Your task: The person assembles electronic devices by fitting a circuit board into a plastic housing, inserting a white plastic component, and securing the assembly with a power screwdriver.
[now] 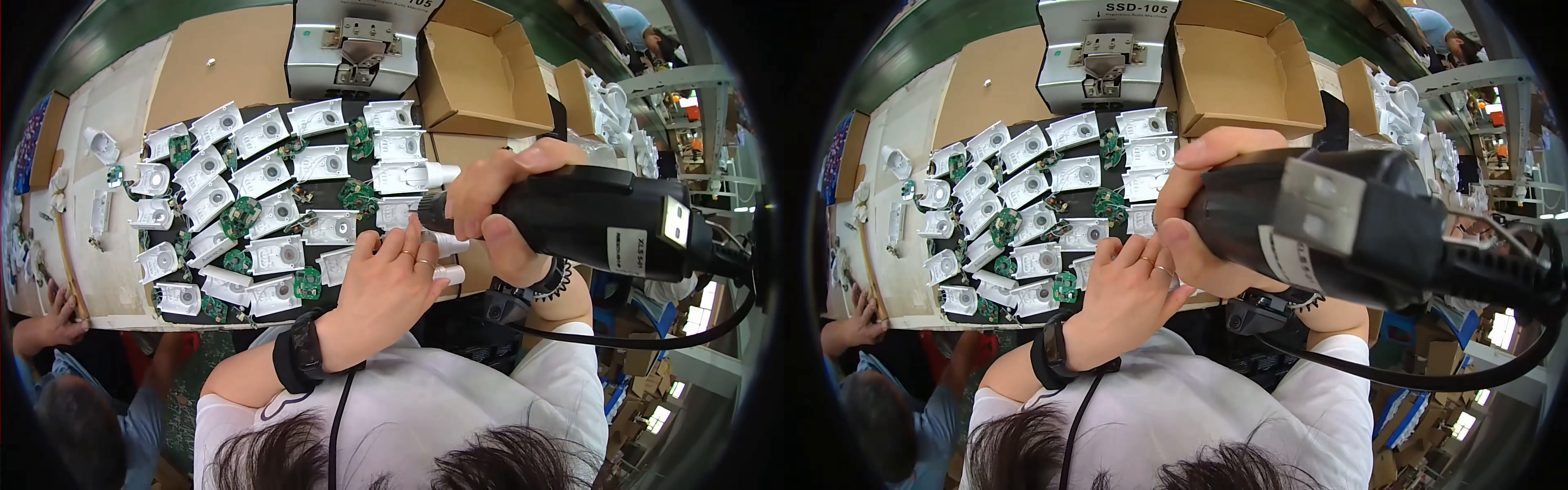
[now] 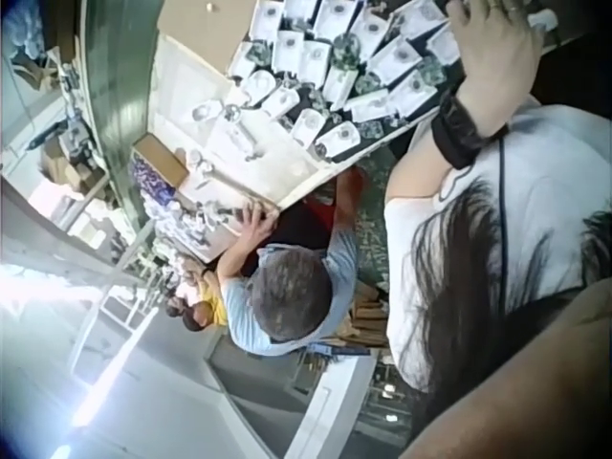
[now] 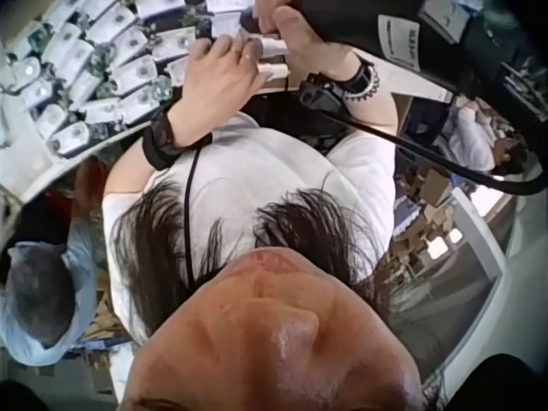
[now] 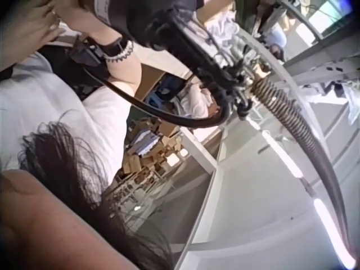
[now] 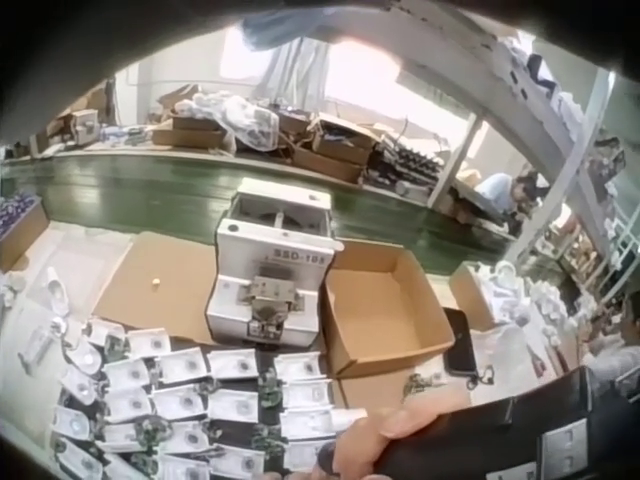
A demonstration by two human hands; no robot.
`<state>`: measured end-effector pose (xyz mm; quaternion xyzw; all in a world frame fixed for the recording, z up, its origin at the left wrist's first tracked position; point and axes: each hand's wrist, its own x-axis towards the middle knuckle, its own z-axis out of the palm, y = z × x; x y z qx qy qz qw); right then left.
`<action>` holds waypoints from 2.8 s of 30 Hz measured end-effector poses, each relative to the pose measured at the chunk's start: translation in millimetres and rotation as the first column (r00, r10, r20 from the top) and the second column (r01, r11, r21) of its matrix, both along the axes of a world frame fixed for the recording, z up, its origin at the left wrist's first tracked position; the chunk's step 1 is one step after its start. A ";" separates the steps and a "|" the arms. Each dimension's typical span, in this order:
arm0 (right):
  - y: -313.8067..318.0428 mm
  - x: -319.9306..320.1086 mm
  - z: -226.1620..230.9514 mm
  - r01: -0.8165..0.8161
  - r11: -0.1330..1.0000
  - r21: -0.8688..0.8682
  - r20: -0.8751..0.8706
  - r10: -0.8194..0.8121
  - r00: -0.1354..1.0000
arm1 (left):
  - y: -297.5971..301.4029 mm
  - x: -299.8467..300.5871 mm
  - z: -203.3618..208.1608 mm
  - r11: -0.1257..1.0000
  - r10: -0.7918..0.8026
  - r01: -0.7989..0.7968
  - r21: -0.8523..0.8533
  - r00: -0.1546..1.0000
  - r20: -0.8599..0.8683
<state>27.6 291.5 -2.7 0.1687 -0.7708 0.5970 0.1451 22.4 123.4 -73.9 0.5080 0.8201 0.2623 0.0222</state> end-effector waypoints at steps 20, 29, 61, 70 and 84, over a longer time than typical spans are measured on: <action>0.8 -10.2 -4.6 -0.113 0.993 0.046 0.014 0.113 0.994 | -0.2 -2.3 2.3 1.000 -0.006 0.004 0.028 0.998 0.068; 3.1 -8.9 -11.6 -0.056 0.985 0.162 -0.024 0.060 0.998 | 0.8 -3.6 4.8 0.999 0.016 -0.018 0.047 0.999 0.041; -19.5 -26.2 22.7 0.023 0.981 -0.193 -0.081 -0.039 0.996 | -17.1 9.0 4.6 0.980 -0.073 0.069 0.185 0.997 0.014; -7.1 27.8 18.1 -0.052 0.999 -0.006 0.008 0.052 0.999 | -11.3 16.6 -4.5 0.992 -0.102 0.103 0.073 0.995 -0.006; -13.1 29.9 -7.4 -0.060 0.995 -0.078 -0.002 0.060 0.998 | -12.1 17.4 -3.6 0.997 -0.075 0.075 0.005 0.995 -0.062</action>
